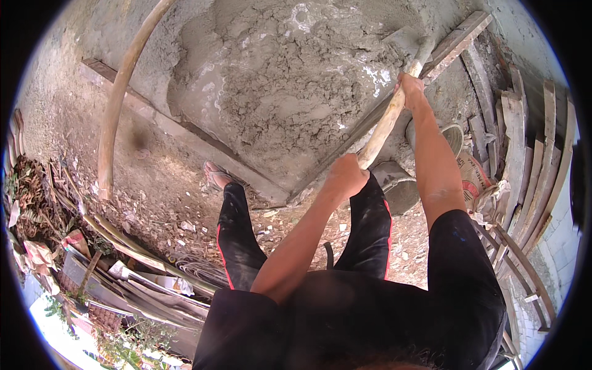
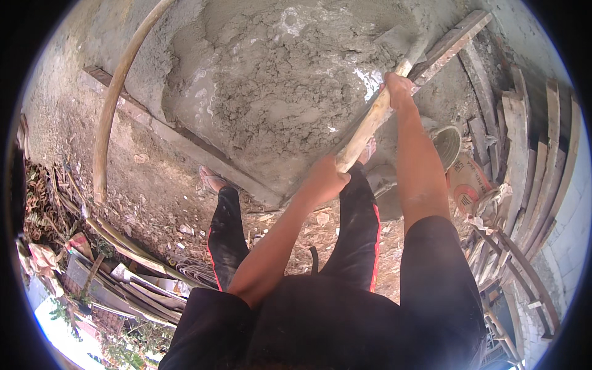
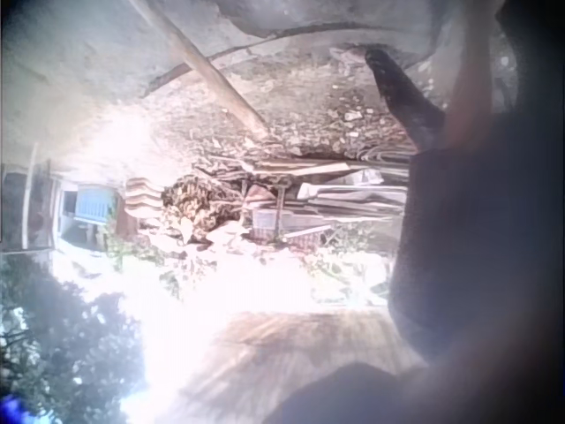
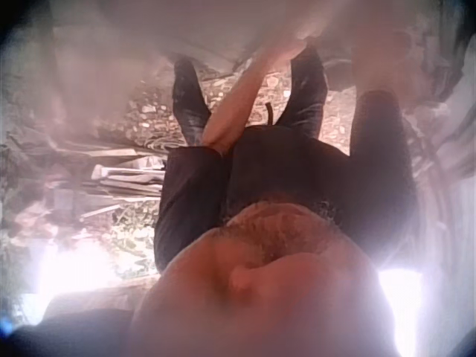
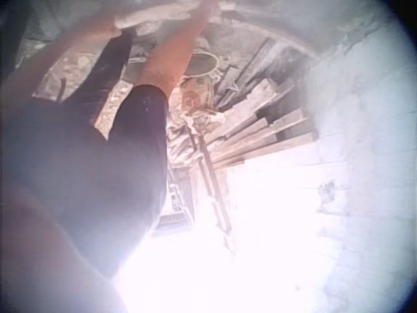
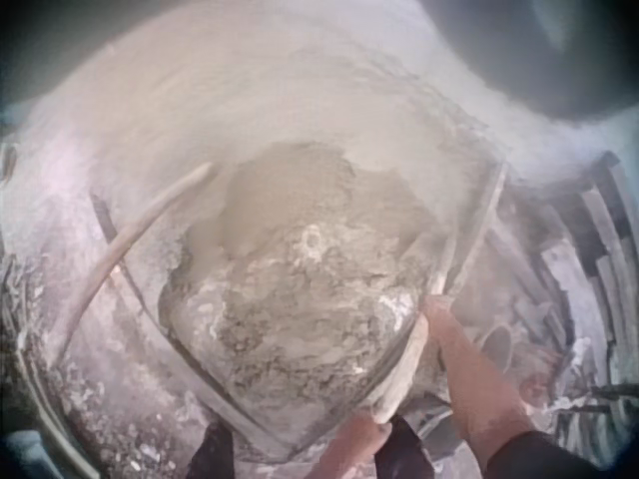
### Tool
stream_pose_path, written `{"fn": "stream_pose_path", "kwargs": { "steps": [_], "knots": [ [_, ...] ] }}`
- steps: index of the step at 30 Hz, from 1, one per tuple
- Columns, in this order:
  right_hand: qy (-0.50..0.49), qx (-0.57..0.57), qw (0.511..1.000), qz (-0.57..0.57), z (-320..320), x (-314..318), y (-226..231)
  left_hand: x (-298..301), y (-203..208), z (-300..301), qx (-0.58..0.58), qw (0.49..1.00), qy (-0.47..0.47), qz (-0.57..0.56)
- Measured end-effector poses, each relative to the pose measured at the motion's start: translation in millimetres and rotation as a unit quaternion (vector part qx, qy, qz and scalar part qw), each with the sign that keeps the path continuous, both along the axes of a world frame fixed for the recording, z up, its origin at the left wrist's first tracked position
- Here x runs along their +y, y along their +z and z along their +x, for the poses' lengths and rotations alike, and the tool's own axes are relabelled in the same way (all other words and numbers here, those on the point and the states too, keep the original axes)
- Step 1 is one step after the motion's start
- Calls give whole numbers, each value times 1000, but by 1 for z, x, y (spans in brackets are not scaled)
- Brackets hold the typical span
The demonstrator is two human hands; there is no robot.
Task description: The person applies mortar to a wall with a trowel, then walks to a mixing area and mixes more mortar with a hoe.
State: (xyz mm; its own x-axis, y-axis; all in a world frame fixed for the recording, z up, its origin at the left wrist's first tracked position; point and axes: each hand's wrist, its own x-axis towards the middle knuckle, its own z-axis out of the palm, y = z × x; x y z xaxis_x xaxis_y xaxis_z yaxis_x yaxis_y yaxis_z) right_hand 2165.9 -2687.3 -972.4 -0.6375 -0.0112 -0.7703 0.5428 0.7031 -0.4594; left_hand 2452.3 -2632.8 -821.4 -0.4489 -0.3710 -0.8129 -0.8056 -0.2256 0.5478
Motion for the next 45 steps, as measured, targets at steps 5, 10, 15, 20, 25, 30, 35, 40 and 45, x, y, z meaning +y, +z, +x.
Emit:
{"fn": "stream_pose_path", "kwargs": {
  "steps": [5, 10, 15, 20, 25, 30, 35, 40, 45],
  "knots": [
    [-67, -95, 993, -13, 113, 20, 11, -23, 50, 104, -31, 999, -28, 34],
    [-130, -131, 983, -19, 234, 55, 36, -3, 89, 217, -55, 996, -67, -2],
    [-150, -154, 972, -93, 341, 75, 87, 10, 105, 332, -77, 995, -64, -6],
    [-164, -202, 960, -108, 393, 90, 194, 43, 144, 397, -103, 993, -54, 3],
    [-124, -199, 960, -156, 392, 117, 271, 91, 206, 397, -113, 992, -53, 11],
    [-116, -257, 956, -82, 357, 117, 182, 123, 196, 329, -204, 977, -48, 47],
    [3, -206, 978, -34, 265, 48, 53, 61, 107, 188, -130, 986, 69, 75],
    [11, -106, 985, -137, 193, 30, 82, 92, 67, 148, -22, 994, 102, 14],
    [121, 97, 970, -189, 44, -98, 89, -15, -24, 22, 110, 982, 153, 26]
  ]
}}
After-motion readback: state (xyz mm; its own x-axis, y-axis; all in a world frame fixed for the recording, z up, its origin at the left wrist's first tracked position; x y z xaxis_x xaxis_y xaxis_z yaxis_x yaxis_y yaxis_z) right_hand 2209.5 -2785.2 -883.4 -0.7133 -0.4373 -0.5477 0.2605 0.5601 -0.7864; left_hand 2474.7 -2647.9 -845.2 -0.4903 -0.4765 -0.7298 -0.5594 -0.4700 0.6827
